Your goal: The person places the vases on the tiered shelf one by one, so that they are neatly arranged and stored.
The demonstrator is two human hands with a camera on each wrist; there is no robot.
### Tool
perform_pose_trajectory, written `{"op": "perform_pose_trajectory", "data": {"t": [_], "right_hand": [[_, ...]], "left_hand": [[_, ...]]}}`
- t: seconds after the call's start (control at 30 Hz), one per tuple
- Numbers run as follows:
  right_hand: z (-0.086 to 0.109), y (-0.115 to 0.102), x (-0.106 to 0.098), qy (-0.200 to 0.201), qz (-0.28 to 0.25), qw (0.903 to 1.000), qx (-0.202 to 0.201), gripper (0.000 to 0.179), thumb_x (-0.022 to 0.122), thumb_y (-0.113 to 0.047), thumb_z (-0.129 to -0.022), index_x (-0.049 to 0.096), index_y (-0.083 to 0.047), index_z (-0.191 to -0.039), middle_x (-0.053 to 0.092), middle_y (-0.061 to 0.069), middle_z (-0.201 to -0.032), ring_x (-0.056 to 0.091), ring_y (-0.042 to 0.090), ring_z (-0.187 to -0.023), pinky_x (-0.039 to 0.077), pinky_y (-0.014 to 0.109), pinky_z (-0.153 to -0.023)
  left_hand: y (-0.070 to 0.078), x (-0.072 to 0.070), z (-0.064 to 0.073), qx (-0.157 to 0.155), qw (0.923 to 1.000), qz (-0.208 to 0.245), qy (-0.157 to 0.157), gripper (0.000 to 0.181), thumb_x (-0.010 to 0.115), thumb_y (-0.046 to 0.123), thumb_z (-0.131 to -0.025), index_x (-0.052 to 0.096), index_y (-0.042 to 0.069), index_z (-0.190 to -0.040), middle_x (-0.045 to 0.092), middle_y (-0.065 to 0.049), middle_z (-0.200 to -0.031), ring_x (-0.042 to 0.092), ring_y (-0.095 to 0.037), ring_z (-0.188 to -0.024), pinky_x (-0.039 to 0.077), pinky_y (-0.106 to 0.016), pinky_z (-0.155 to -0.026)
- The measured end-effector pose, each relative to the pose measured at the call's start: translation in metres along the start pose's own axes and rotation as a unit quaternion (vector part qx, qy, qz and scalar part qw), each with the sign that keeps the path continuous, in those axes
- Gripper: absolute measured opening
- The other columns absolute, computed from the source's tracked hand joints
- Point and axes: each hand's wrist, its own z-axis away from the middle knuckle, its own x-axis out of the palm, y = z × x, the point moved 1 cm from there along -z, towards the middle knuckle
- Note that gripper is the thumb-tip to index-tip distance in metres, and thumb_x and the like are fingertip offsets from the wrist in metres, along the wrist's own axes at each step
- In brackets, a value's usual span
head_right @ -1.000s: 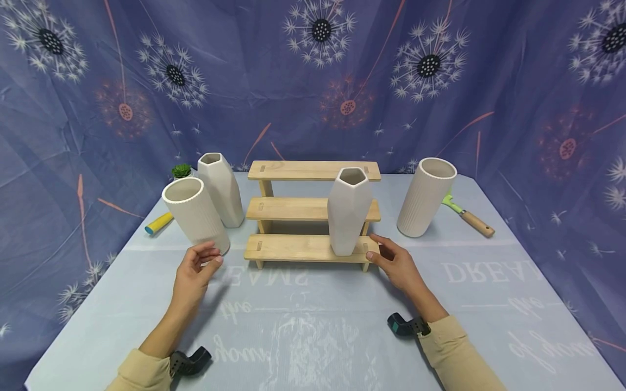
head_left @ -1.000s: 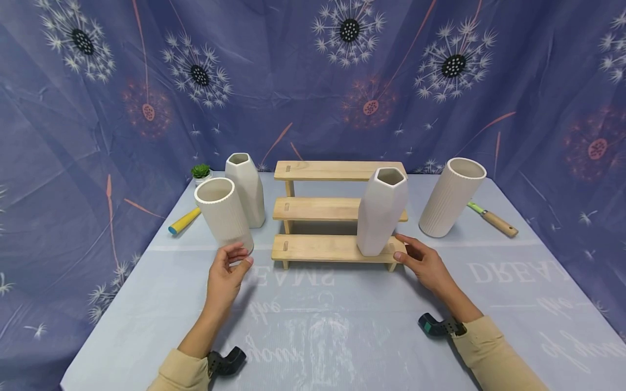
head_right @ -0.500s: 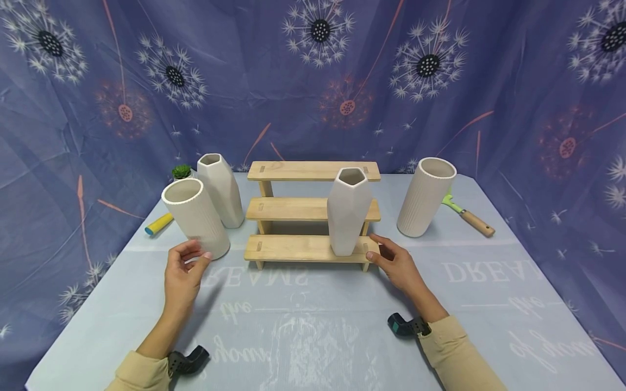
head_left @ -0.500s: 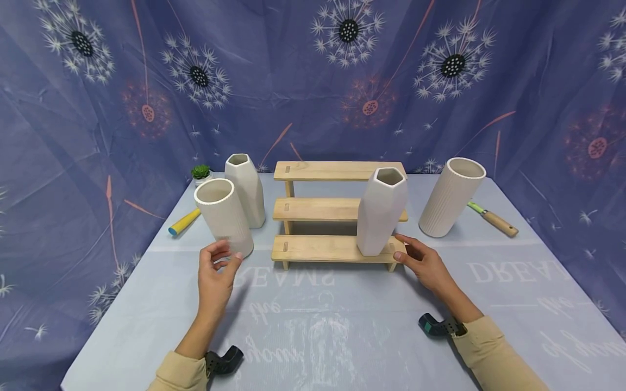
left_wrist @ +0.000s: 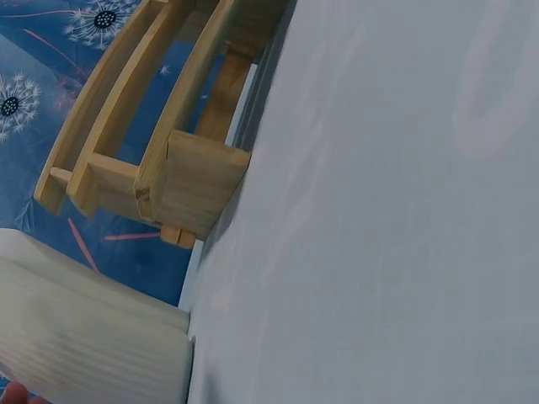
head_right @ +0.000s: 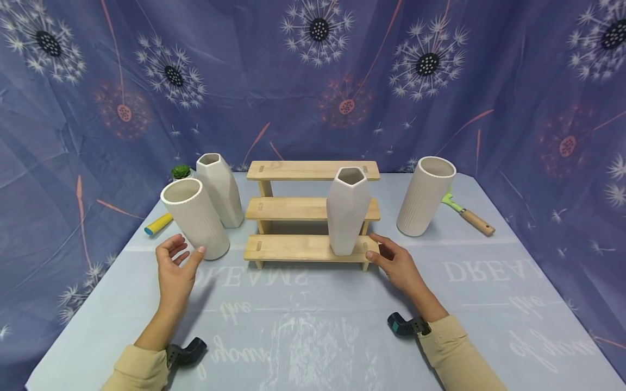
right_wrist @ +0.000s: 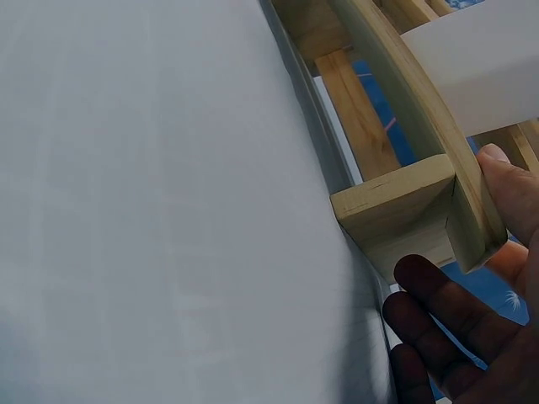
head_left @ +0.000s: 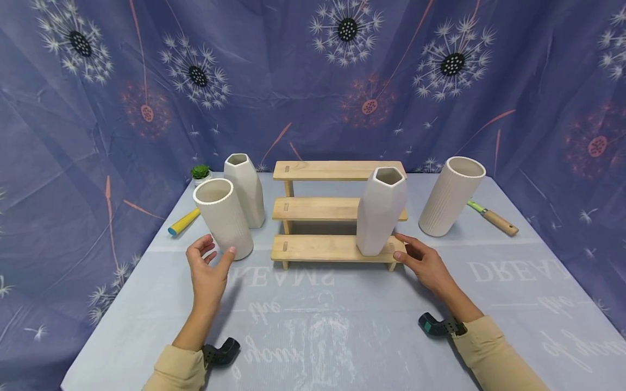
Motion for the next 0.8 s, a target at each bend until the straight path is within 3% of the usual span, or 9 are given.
{"op": "perform_pose_trajectory", "data": {"t": [0.1, 0.23, 0.43, 0.63, 0.8], "right_hand": [[0.000, 0.001, 0.000, 0.001, -0.002, 1.0000, -0.002, 0.054, 0.062, -0.034, -0.091, 0.047, -0.017, -0.140, 0.056, 0.019, -0.130, 0.055, 0.031, -0.113, 0.048, 0.040, -0.088], [0.000, 0.002, 0.000, 0.003, -0.009, 0.9999, -0.006, 0.054, 0.061, -0.036, -0.091, 0.047, -0.017, -0.140, 0.054, 0.020, -0.134, 0.054, 0.034, -0.117, 0.045, 0.050, -0.094], [0.001, 0.001, 0.000, 0.003, -0.011, 0.9999, -0.006, 0.054, 0.062, -0.035, -0.091, 0.047, -0.018, -0.140, 0.055, 0.019, -0.132, 0.055, 0.033, -0.115, 0.046, 0.047, -0.092], [0.001, 0.000, -0.001, 0.002, -0.011, 0.9999, -0.006, 0.054, 0.062, -0.034, -0.091, 0.047, -0.019, -0.140, 0.055, 0.018, -0.132, 0.055, 0.030, -0.115, 0.047, 0.042, -0.090], [0.001, 0.001, -0.001, 0.000, -0.019, 0.9998, -0.006, 0.055, 0.063, -0.034, -0.090, 0.046, -0.019, -0.140, 0.051, 0.018, -0.138, 0.052, 0.034, -0.120, 0.045, 0.049, -0.094]], "left_hand": [[0.000, 0.001, -0.004, -0.007, 0.9998, -0.016, -0.004, 0.063, 0.071, 0.005, -0.080, 0.036, -0.001, -0.132, 0.039, 0.001, -0.126, 0.038, -0.020, -0.117, 0.034, -0.030, -0.096], [0.000, 0.001, -0.010, -0.017, 0.9993, -0.031, -0.013, 0.070, 0.072, 0.007, -0.079, 0.032, 0.001, -0.137, 0.034, -0.012, -0.133, 0.035, -0.022, -0.121, 0.031, -0.032, -0.098], [-0.005, 0.002, -0.019, -0.027, 0.9983, -0.040, -0.034, 0.082, 0.074, 0.012, -0.078, 0.025, 0.005, -0.143, 0.030, -0.015, -0.138, 0.031, -0.028, -0.128, 0.027, -0.043, -0.106], [-0.004, 0.004, -0.025, -0.035, 0.9971, -0.044, -0.051, 0.088, 0.075, 0.015, -0.078, 0.019, 0.008, -0.146, 0.026, -0.014, -0.143, 0.028, -0.025, -0.131, 0.024, -0.046, -0.111], [-0.004, 0.007, -0.031, -0.035, 0.9959, -0.057, -0.061, 0.089, 0.075, 0.017, -0.078, 0.018, 0.011, -0.146, 0.026, -0.014, -0.143, 0.028, -0.025, -0.132, 0.023, -0.049, -0.111]]}}
